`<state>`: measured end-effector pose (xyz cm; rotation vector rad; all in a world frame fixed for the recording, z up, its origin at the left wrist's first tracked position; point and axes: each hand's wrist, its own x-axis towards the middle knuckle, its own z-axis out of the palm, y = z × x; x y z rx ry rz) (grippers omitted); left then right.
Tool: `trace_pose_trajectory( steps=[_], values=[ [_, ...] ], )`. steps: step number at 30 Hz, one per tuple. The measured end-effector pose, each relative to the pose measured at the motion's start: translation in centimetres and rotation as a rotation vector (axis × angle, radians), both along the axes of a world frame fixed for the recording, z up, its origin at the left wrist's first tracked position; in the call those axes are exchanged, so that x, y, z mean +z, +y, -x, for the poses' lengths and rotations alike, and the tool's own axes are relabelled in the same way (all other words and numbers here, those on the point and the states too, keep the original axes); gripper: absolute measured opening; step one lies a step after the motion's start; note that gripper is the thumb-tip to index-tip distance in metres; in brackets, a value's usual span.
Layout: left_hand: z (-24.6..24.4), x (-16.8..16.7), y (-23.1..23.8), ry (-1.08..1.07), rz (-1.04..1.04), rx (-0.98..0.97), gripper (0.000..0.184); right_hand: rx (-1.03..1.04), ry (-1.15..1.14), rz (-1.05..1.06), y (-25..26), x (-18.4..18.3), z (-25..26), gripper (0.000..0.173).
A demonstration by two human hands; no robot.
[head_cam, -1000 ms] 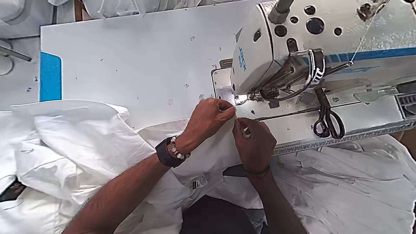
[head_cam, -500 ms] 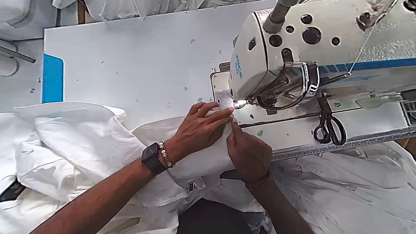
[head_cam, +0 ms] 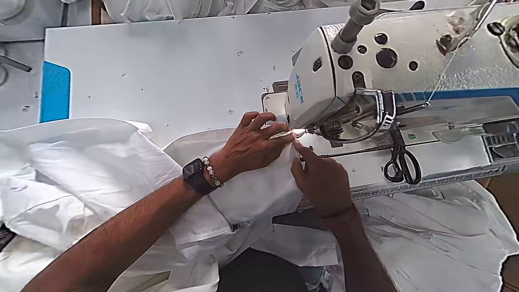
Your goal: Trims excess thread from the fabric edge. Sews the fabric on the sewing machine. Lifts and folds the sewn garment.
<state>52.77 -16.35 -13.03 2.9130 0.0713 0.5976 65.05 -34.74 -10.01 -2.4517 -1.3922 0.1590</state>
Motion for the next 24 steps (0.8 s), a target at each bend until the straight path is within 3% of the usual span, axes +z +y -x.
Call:
trace_pose_trajectory(
  steps=[2, 6, 10, 14, 20, 22, 24],
  values=[
    [-0.1, 0.0, 0.1, -0.003, 0.006, -0.020, 0.035, -0.054, 0.096, -0.045, -2.4, 2.0, -3.2, 0.031],
    [-0.2, 0.2, 0.0, 0.013, -0.009, 0.011, 0.037, -0.457, -0.168, -0.077, -7.1, 5.2, -12.5, 0.038],
    [-0.3, 0.2, 0.0, 0.015, -0.037, 0.044, 0.036, -0.587, -0.367, 0.009, -8.6, 2.5, -17.6, 0.036],
    [-0.3, 0.0, -0.1, 0.001, -0.020, 0.021, 0.037, -0.594, -0.371, 0.063, -8.2, 0.0, -17.1, 0.036],
    [0.4, -0.3, -0.2, 0.036, 0.010, -0.042, 0.038, -0.493, -0.337, -0.155, -9.2, -1.2, -14.5, 0.051],
    [0.3, -0.3, -0.2, 0.034, 0.006, -0.019, 0.039, -0.460, -0.295, -0.342, -8.6, -0.7, -12.2, 0.039],
    [0.1, -0.2, -0.2, 0.030, -0.002, 0.005, 0.039, -0.383, -0.097, -0.410, -7.2, -0.2, -8.4, 0.034]
  ],
)
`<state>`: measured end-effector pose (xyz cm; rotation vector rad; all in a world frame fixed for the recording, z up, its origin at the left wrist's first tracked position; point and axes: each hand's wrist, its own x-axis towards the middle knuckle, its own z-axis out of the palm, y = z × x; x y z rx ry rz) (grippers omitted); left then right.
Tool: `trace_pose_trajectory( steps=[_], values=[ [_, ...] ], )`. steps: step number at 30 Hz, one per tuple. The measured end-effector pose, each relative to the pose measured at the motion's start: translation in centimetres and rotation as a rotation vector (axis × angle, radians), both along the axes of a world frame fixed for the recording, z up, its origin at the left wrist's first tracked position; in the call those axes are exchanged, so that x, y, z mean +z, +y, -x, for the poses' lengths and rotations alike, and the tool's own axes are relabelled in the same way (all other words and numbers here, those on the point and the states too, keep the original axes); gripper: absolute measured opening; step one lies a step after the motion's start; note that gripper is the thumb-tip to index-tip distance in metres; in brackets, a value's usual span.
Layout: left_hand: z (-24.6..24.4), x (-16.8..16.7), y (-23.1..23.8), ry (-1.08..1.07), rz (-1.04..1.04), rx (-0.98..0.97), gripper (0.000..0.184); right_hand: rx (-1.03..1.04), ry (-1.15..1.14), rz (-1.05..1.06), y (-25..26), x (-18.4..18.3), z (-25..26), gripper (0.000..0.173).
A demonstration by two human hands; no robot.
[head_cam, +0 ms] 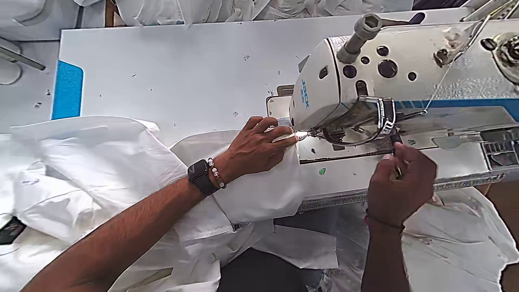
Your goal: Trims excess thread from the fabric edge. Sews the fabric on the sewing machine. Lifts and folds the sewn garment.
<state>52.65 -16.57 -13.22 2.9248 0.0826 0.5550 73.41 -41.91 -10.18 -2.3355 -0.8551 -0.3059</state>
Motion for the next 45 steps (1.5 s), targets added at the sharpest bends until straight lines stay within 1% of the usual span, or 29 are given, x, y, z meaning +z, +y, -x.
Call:
trace_pose_trajectory(
  steps=[3, 4, 5, 8, 10, 12, 16, 20, 25, 27, 29, 31, 32, 33, 35, 36, 38, 40, 42, 43, 45],
  values=[
    [-0.2, 0.0, 0.1, -0.016, -0.011, 0.016, 0.038, 0.234, 0.443, -0.041, 3.1, -0.6, 6.0, 0.030],
    [-0.2, -0.1, 0.2, -0.015, -0.013, 0.018, 0.039, 0.267, 0.517, -0.035, 4.2, -1.0, 7.4, 0.028],
    [-0.2, -0.1, 0.1, -0.007, -0.012, 0.020, 0.039, 0.275, 0.506, 0.004, 5.0, -1.3, 8.3, 0.029],
    [-0.1, 0.2, 0.0, 0.011, -0.003, 0.015, 0.039, 0.210, 0.366, 0.146, 6.7, -1.3, 9.6, 0.031],
    [0.0, 0.3, 0.1, -0.016, 0.006, -0.002, 0.034, 0.177, 0.292, 0.187, 7.3, -1.4, 10.2, 0.035],
    [0.1, 0.3, 0.0, -0.033, 0.017, -0.028, 0.031, 0.156, 0.228, 0.203, 7.5, -1.5, 10.8, 0.036],
    [0.2, 0.6, 0.0, -0.011, 0.015, -0.050, 0.034, 0.157, 0.121, 0.221, 7.5, -1.7, 11.6, 0.030],
    [0.2, 0.1, 0.2, -0.020, -0.013, 0.007, 0.036, 0.210, -0.004, 0.176, 7.2, -2.4, 11.9, 0.031],
    [-0.7, 0.0, 1.5, -0.025, -0.056, 0.058, 0.035, 0.210, 0.015, 0.252, 8.1, -2.5, 11.1, 0.036],
    [-0.8, 0.5, 1.0, 0.004, -0.087, 0.095, 0.035, 0.216, 0.023, 0.270, 8.4, -2.4, 10.9, 0.036],
    [-0.6, 1.2, -0.6, 0.082, -0.094, 0.139, 0.035, 0.269, 0.131, 0.268, 8.0, -1.7, 10.2, 0.036],
    [-0.4, 0.9, -1.6, 0.068, 0.011, 0.149, 0.039, 0.303, 0.288, 0.214, 7.0, -0.6, 8.5, 0.029],
    [-0.2, 0.6, -1.6, 0.049, 0.074, 0.133, 0.041, 0.271, 0.281, 0.186, 6.5, -0.1, 7.4, 0.024],
    [0.0, 0.4, -1.3, 0.030, 0.116, 0.106, 0.040, 0.214, 0.217, 0.164, 6.1, 0.4, 5.9, 0.022],
    [0.4, 0.4, -0.8, 0.010, 0.142, 0.046, 0.037, 0.133, 0.070, 0.204, 5.2, 1.0, 1.9, 0.022],
    [0.4, 0.4, -0.5, 0.000, 0.138, 0.021, 0.037, 0.138, 0.027, 0.242, 4.7, 1.0, -0.1, 0.023],
    [0.4, 0.1, 0.5, -0.009, 0.124, -0.033, 0.037, 0.224, 0.005, 0.290, 4.0, 1.1, -2.8, 0.025],
    [0.4, -0.1, 1.2, 0.004, 0.121, -0.064, 0.038, 0.355, 0.062, 0.274, 3.5, 1.2, -2.7, 0.025],
    [0.5, 0.0, 1.3, 0.013, 0.114, -0.075, 0.038, 0.434, 0.162, 0.211, 3.7, 0.7, -0.4, 0.022],
    [0.5, 0.0, 1.3, 0.016, 0.113, -0.074, 0.038, 0.448, 0.197, 0.191, 4.1, 0.3, 1.0, 0.022],
    [0.4, 0.0, 1.2, 0.015, 0.110, -0.075, 0.038, 0.426, 0.184, 0.174, 5.3, -0.7, 3.5, 0.023]
  ],
)
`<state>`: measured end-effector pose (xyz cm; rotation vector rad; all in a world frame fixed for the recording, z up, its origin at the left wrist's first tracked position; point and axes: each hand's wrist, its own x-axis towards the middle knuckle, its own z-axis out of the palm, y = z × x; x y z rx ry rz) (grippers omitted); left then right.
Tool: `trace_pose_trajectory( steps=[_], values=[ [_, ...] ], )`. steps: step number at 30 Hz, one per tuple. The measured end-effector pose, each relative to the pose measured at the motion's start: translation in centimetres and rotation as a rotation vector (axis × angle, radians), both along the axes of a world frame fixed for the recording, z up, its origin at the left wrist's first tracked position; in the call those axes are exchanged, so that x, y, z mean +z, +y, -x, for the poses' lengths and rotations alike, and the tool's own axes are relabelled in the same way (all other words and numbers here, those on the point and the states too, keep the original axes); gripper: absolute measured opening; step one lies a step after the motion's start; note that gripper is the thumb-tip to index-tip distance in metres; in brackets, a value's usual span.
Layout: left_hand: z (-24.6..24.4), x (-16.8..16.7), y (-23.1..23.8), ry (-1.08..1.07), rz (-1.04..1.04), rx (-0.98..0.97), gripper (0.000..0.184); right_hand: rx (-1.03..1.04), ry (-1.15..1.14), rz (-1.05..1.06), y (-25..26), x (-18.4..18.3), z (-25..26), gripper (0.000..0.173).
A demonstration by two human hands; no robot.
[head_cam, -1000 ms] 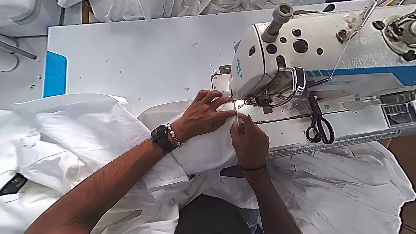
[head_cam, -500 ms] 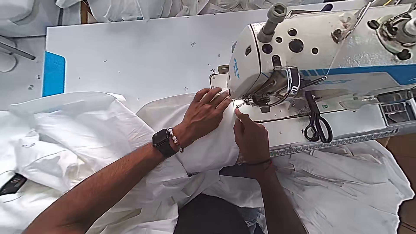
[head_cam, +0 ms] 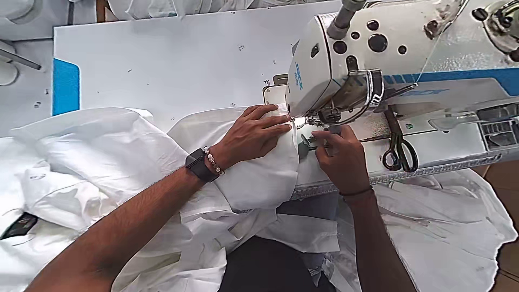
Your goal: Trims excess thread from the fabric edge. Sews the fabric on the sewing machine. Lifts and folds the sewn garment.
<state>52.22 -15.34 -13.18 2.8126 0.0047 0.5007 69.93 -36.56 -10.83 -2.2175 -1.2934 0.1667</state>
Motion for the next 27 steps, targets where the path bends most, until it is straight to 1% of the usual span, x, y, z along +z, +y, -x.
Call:
trace_pose_trajectory(
  steps=[4, 7, 9, 10, 12, 15, 18, 20, 22, 23, 25, 26, 27],
  values=[
    [-0.1, 0.1, 0.0, 0.002, -0.004, 0.005, 0.039, -0.084, -0.135, -0.066, 1.9, -1.7, 2.9, 0.023],
    [-0.2, 0.1, 0.1, 0.009, 0.006, -0.004, 0.039, -0.044, -0.203, -0.172, 1.7, -2.5, 4.4, 0.021],
    [-0.2, 0.0, 0.6, 0.020, 0.004, -0.031, 0.040, 0.038, -0.258, -0.196, 1.1, -2.9, 5.5, 0.029],
    [-0.3, 0.0, 1.0, 0.025, -0.003, -0.056, 0.040, 0.078, -0.281, -0.180, 0.9, -3.0, 5.9, 0.035],
    [-0.5, -0.1, 2.1, 0.019, -0.016, -0.119, 0.039, 0.099, -0.325, -0.127, 0.7, -3.3, 6.5, 0.040],
    [-1.0, 0.1, 3.4, 0.021, -0.062, -0.193, 0.040, 0.001, -0.393, -0.117, 0.8, -3.6, 7.1, 0.036],
    [-1.1, 0.2, 3.0, 0.027, -0.070, -0.177, 0.039, -0.087, -0.436, -0.135, 1.0, -3.5, 7.3, 0.031],
    [-1.0, 0.2, 1.5, 0.036, -0.059, -0.105, 0.039, -0.120, -0.397, -0.159, 0.9, -3.4, 7.2, 0.029],
    [-0.7, 0.2, -0.4, 0.033, -0.049, -0.009, 0.044, -0.178, -0.318, -0.181, 1.0, -3.2, 6.9, 0.023],
    [-0.4, 0.2, -1.2, 0.036, -0.050, 0.027, 0.048, -0.214, -0.268, -0.156, 1.1, -3.1, 6.8, 0.022],
    [-0.2, 0.1, -2.0, 0.052, -0.062, 0.075, 0.058, -0.281, -0.157, -0.063, 1.6, -2.5, 6.2, 0.031],
    [0.0, 0.1, -2.3, 0.066, -0.068, 0.096, 0.063, -0.282, -0.134, -0.022, 2.0, -2.1, 5.9, 0.031],
    [0.2, 0.1, -2.5, 0.072, -0.071, 0.106, 0.067, -0.273, -0.114, 0.008, 2.7, -1.7, 5.8, 0.027]
  ],
)
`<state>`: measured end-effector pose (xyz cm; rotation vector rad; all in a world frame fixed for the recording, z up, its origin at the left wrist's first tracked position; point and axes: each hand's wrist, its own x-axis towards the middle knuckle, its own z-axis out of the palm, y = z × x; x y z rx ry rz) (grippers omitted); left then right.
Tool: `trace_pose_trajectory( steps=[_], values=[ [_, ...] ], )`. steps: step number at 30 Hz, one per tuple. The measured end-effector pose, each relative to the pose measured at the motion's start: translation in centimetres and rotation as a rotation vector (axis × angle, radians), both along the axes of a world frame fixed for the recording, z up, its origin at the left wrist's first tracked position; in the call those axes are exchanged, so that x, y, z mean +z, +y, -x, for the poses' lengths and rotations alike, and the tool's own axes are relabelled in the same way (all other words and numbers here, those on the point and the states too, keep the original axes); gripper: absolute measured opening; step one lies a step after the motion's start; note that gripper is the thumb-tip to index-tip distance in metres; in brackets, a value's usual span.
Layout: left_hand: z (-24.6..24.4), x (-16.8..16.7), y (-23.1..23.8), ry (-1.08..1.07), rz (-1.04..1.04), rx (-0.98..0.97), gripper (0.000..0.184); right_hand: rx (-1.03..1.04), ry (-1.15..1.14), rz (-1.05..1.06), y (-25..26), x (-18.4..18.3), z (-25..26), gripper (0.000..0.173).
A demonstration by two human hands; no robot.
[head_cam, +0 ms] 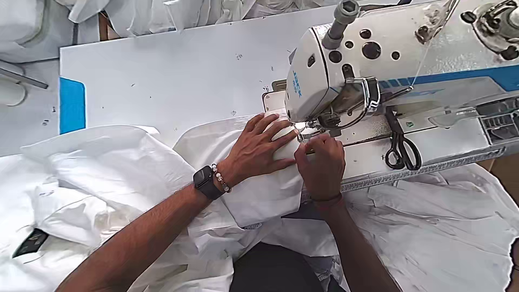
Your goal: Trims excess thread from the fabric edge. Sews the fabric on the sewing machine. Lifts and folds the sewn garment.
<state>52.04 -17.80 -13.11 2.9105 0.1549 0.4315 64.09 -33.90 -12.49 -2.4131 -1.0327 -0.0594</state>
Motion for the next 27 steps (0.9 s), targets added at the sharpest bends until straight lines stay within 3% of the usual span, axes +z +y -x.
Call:
trace_pose_trajectory(
  steps=[3, 5, 7, 10, 14, 18, 21, 24, 27],
  values=[
    [0.2, 0.0, 0.3, -0.037, 0.023, -0.016, 0.058, 0.014, 0.110, 0.055, 2.1, 2.4, 0.4, 0.023],
    [0.3, 0.1, 0.5, -0.039, 0.048, -0.043, 0.046, -0.014, 0.234, -0.019, 1.4, 2.8, 1.1, 0.020],
    [0.4, 0.2, 0.3, -0.027, 0.055, -0.045, 0.043, -0.002, 0.412, -0.083, -0.9, 2.3, 2.8, 0.044],
    [0.4, 0.2, 0.1, -0.046, 0.020, -0.027, 0.040, 0.017, 0.619, -0.234, -4.1, 1.5, 6.0, 0.038],
    [-0.2, 0.4, 0.0, -0.095, -0.054, -0.029, 0.034, 0.006, 0.563, -0.357, -4.4, 1.7, 5.4, 0.035],
    [-0.2, 0.5, -0.6, -0.090, -0.132, -0.026, 0.032, -0.049, 0.493, -0.227, -3.4, 1.6, 4.4, 0.040],
    [0.3, 0.0, -2.0, -0.040, -0.061, 0.068, 0.037, -0.038, 0.542, -0.124, -4.2, 2.2, 5.0, 0.049],
    [0.4, -0.3, -1.7, -0.051, -0.031, 0.073, 0.038, -0.006, 0.628, -0.207, -5.3, 2.7, 5.7, 0.042],
    [0.2, 0.0, -0.9, -0.072, -0.031, 0.032, 0.035, 0.008, 0.546, -0.223, -6.1, 3.4, 6.2, 0.039]
  ],
)
